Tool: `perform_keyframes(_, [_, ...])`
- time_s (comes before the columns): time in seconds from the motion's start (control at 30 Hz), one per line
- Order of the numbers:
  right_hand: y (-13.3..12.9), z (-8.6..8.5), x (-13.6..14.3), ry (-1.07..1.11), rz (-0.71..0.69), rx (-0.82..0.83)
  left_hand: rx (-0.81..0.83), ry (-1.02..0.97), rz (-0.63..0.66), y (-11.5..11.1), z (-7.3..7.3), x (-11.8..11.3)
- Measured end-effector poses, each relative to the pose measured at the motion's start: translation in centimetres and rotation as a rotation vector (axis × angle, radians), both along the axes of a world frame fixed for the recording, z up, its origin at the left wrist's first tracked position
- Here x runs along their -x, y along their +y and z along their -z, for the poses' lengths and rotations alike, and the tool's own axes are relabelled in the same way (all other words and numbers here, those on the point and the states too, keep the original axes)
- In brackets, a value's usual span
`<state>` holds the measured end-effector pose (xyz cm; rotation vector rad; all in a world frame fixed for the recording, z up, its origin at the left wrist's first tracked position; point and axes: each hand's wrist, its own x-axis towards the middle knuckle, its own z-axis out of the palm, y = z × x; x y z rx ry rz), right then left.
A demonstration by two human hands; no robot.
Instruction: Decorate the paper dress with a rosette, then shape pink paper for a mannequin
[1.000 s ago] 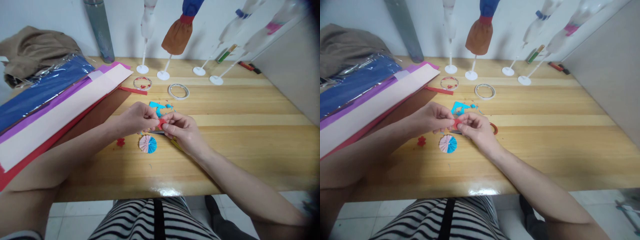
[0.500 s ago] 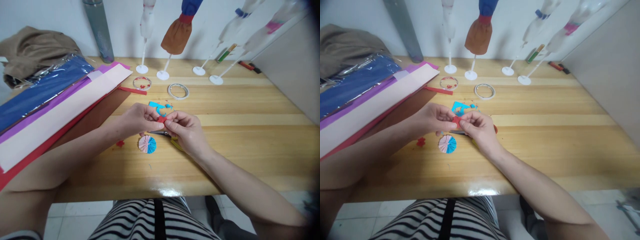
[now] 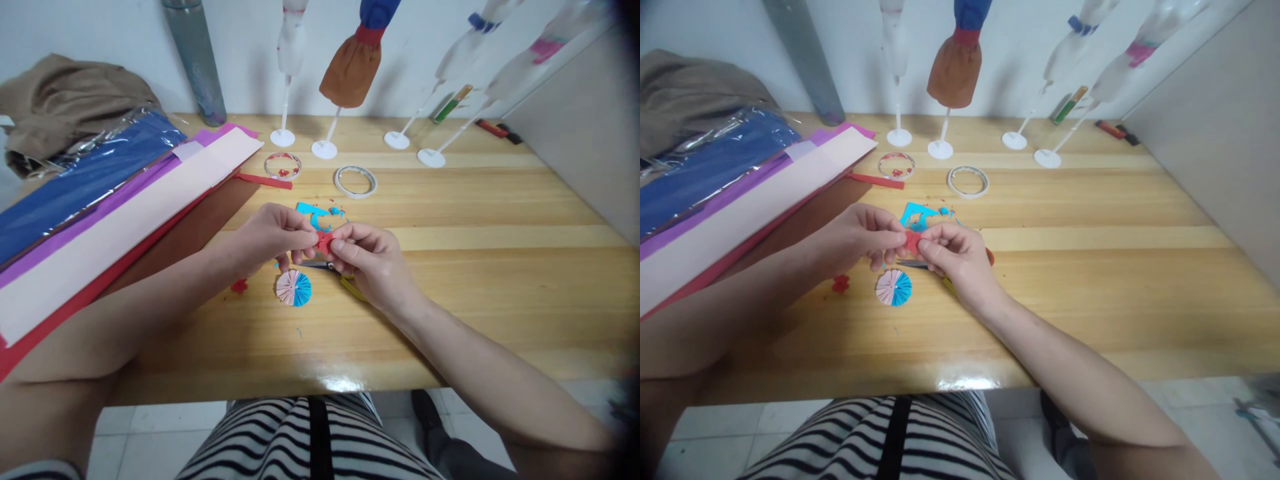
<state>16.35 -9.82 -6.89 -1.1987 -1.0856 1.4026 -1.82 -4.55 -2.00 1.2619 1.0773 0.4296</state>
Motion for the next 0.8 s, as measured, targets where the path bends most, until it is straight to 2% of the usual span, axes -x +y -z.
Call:
perform_keyframes(0.33, [0.15, 0.17, -0.05, -0.001, 0.021, -0.008, -0.005, -0.008, -0.01, 0.14, 0.28, -0.01])
perform_keyframes(0.63, [0.19, -0.2, 0.01, 0.019, 0.104, 0.001, -0.06, 0.045, -0.036, 0.35, 0.23, 0.16])
perform_keyframes(0.8, [-0.08, -0.34, 0.26, 0.011, 0.101, -0.08, -0.073, 0.098, -0.038, 0.43, 0.29, -0.02])
